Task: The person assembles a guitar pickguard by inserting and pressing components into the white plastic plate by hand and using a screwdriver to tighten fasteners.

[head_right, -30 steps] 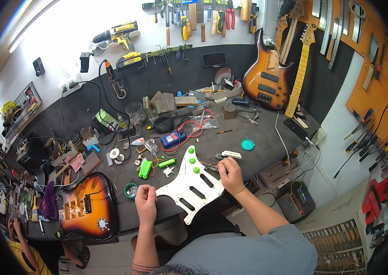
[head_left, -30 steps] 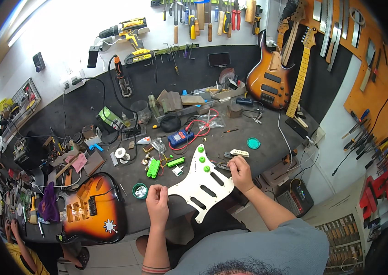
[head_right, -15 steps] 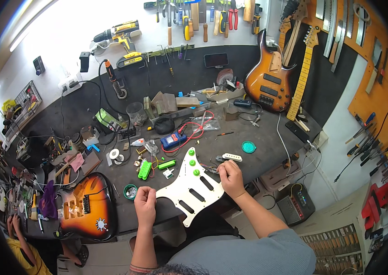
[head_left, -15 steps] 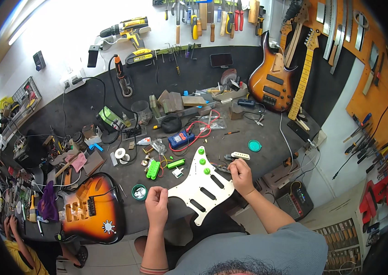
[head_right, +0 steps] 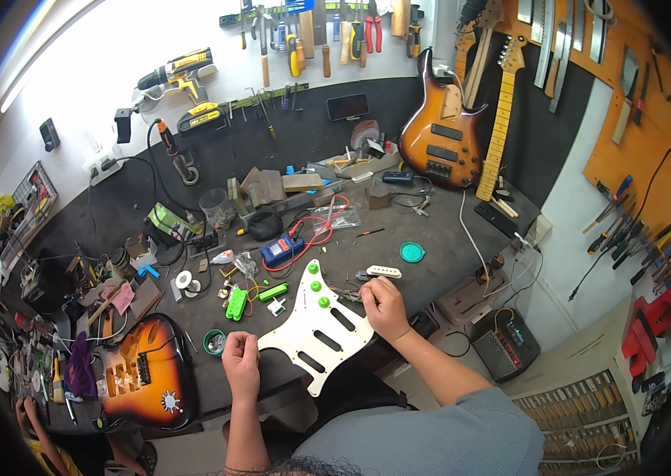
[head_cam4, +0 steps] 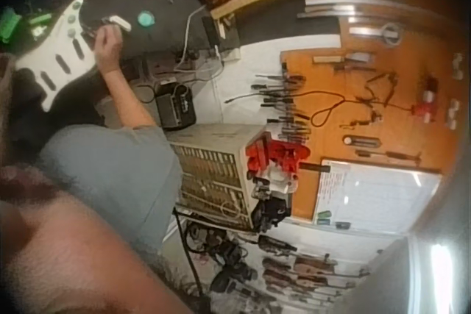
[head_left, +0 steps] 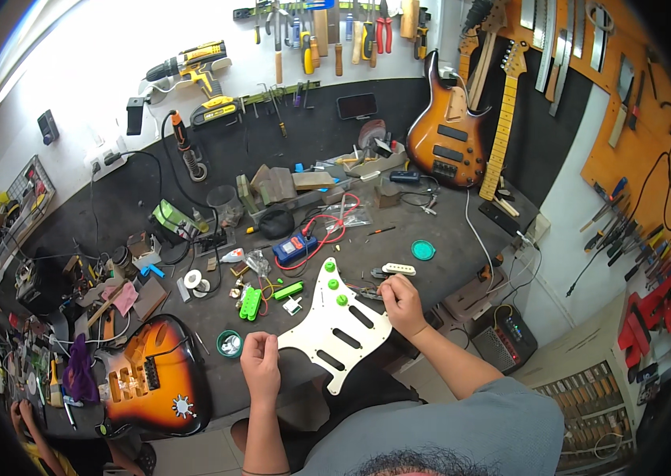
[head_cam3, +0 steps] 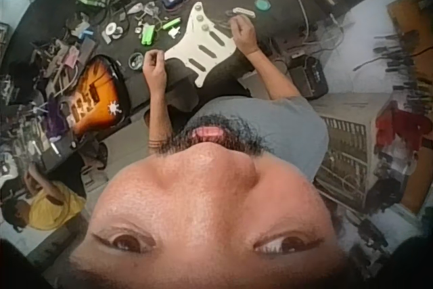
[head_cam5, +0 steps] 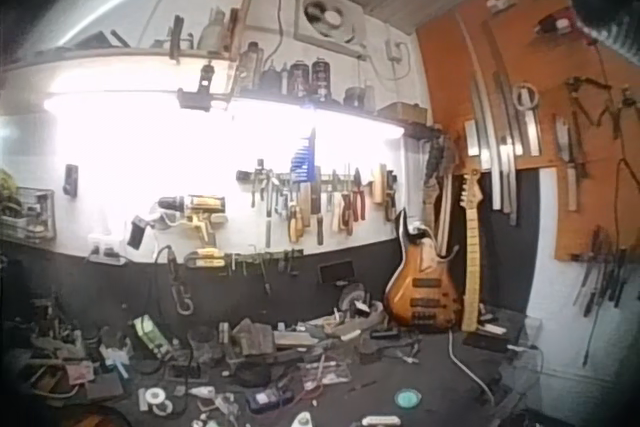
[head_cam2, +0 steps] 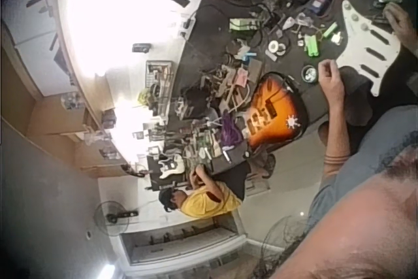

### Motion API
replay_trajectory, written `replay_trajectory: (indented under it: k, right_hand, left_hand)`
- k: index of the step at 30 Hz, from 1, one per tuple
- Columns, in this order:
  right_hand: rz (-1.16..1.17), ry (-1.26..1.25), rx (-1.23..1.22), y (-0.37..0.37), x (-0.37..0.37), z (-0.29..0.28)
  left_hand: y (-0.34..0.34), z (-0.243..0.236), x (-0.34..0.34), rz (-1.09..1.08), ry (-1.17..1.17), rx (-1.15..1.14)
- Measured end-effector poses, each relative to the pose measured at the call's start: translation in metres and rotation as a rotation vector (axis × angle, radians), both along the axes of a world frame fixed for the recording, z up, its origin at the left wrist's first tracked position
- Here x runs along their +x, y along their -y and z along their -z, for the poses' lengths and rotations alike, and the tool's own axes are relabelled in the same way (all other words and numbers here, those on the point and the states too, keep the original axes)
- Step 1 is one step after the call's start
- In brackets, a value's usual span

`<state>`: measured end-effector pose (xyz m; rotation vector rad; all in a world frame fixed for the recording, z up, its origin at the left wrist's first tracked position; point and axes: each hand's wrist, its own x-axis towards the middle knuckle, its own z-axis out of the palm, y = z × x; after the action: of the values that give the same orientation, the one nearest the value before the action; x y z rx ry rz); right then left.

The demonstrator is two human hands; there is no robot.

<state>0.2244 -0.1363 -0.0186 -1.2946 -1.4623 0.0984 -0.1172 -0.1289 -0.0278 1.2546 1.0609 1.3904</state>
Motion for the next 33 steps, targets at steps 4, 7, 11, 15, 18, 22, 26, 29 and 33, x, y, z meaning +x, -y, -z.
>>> replay_trajectory:
  k: [4, 7, 11, 15, 18, 22, 26, 29, 33]
  right_hand:
    - [-0.005, 0.011, 0.003, -0.001, 0.002, 0.003]
    - [0.005, 0.001, 0.003, -0.001, 0.002, 0.004]
    - [0.020, -0.042, 0.005, 0.001, -0.001, 0.001]
    - [0.025, -0.035, 0.018, 0.001, 0.000, 0.004]
    - [0.027, -0.045, 0.017, 0.000, -0.001, 0.004]
    - [0.038, -0.051, 0.049, -0.002, -0.001, 0.002]
    - [0.106, 0.273, 0.180, 0.004, -0.007, -0.024]
    - [-0.020, 0.225, 0.180, 0.006, -0.019, -0.039]
    - [-0.395, 0.313, -0.075, 0.017, -0.058, -0.055]
  left_hand:
    - [0.000, -0.001, 0.000, 0.007, -0.011, -0.007]
    - [-0.001, 0.001, 0.000, 0.003, -0.011, -0.016]
    - [0.000, 0.002, 0.001, -0.010, -0.006, -0.005]
    - [0.000, 0.003, 0.000, -0.023, -0.015, -0.022]
    - [-0.002, 0.004, -0.002, -0.066, -0.026, 0.020]
    - [-0.005, 0.005, -0.005, -0.121, -0.131, 0.220]
    - [0.003, -0.002, 0.008, -0.129, 0.110, 0.178]
    - [0.007, -0.002, 0.012, -0.148, 0.047, 0.202]
    - [0.035, -0.011, -0.006, -0.288, -0.638, 0.418]
